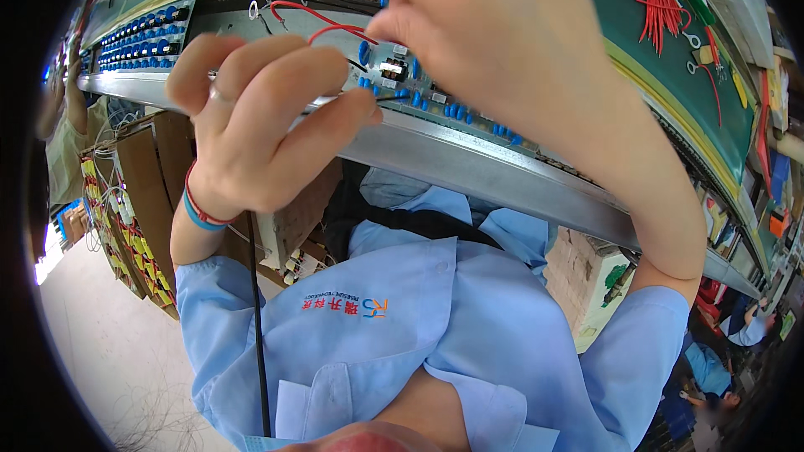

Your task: Checking instruction sheets and then connecting wires to components on a moving assembly line.

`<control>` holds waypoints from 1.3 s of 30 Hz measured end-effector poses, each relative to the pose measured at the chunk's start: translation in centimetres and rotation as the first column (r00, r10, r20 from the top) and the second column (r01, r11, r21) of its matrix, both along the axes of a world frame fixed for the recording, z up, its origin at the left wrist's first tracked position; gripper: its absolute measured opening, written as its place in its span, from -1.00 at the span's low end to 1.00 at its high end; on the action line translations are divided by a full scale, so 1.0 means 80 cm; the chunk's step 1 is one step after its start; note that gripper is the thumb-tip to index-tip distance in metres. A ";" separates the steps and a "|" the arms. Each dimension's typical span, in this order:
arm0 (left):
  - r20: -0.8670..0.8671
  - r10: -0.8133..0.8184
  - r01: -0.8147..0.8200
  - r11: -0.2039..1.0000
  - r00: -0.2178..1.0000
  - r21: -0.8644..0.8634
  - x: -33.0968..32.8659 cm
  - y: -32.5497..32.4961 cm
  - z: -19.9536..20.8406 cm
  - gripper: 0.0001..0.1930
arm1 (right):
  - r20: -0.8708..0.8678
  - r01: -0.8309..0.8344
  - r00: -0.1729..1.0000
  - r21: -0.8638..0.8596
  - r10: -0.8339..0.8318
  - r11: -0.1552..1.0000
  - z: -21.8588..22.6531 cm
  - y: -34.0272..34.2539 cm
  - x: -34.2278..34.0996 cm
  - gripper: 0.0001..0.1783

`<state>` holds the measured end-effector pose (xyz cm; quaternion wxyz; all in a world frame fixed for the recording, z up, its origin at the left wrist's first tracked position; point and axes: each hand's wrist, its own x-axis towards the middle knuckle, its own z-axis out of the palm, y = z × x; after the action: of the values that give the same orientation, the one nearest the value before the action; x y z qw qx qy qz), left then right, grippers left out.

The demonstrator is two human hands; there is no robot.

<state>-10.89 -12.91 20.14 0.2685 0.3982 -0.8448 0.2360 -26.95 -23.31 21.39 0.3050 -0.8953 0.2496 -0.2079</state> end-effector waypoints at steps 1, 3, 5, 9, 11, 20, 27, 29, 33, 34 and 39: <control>-0.004 0.025 -0.025 0.998 1.000 0.066 0.001 -0.002 -0.004 -0.69 | 0.002 -0.008 1.000 0.008 0.008 1.000 0.015 -0.001 0.004 -0.82; -0.022 -0.011 0.013 0.994 1.000 0.106 -0.009 -0.019 0.001 -0.71 | -0.118 0.263 0.960 0.051 -0.255 0.964 0.069 -0.003 -0.007 -0.87; 0.036 0.012 -0.019 0.979 0.999 0.201 -0.010 -0.026 0.005 -0.75 | 0.069 0.379 0.924 -0.046 -0.376 0.924 0.049 -0.015 -0.030 -0.90; 0.101 0.048 -0.077 0.950 0.994 0.301 -0.010 -0.030 0.002 -0.78 | 0.071 0.454 0.891 -0.104 -0.448 0.885 0.008 -0.104 -0.137 -0.75; 0.102 0.038 -0.067 0.952 0.994 0.300 -0.009 -0.035 0.000 -0.79 | -0.015 0.547 0.835 -0.083 -0.550 0.833 -0.006 -0.131 -0.182 -0.70; 0.186 0.012 -0.072 0.944 0.982 0.321 -0.014 -0.040 0.012 -0.83 | -0.206 0.632 0.691 -0.292 -0.692 0.718 -0.083 -0.196 -0.294 -0.54; 0.174 -0.060 0.009 0.959 0.983 0.283 -0.007 -0.045 0.002 -0.87 | -0.174 0.583 0.742 -0.311 -0.648 0.751 -0.102 -0.206 -0.308 -0.66; 0.199 -0.076 0.022 0.965 0.977 0.261 -0.009 -0.044 0.001 -0.87 | -0.228 0.605 0.692 -0.334 -0.685 0.723 -0.095 -0.197 -0.295 -0.70; 0.254 -0.083 0.046 0.988 0.964 0.150 -0.023 -0.042 -0.002 -0.87 | -0.259 0.603 0.687 -0.319 -0.679 0.732 -0.098 -0.202 -0.292 -0.73; 0.250 -0.088 0.051 0.987 0.964 0.154 -0.024 -0.043 -0.001 -0.87 | -0.195 0.629 0.706 -0.270 -0.681 0.729 -0.098 -0.199 -0.289 -0.73; 0.284 -0.003 -0.052 0.981 0.959 0.186 -0.027 -0.045 0.004 -0.89 | -0.102 0.628 0.719 -0.329 -0.688 0.705 -0.100 -0.194 -0.279 -0.72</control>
<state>-13.07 -16.52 20.48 0.1024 0.3947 -0.8883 0.2113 -49.24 -38.85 13.41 0.0555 -0.7958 0.5548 -0.2362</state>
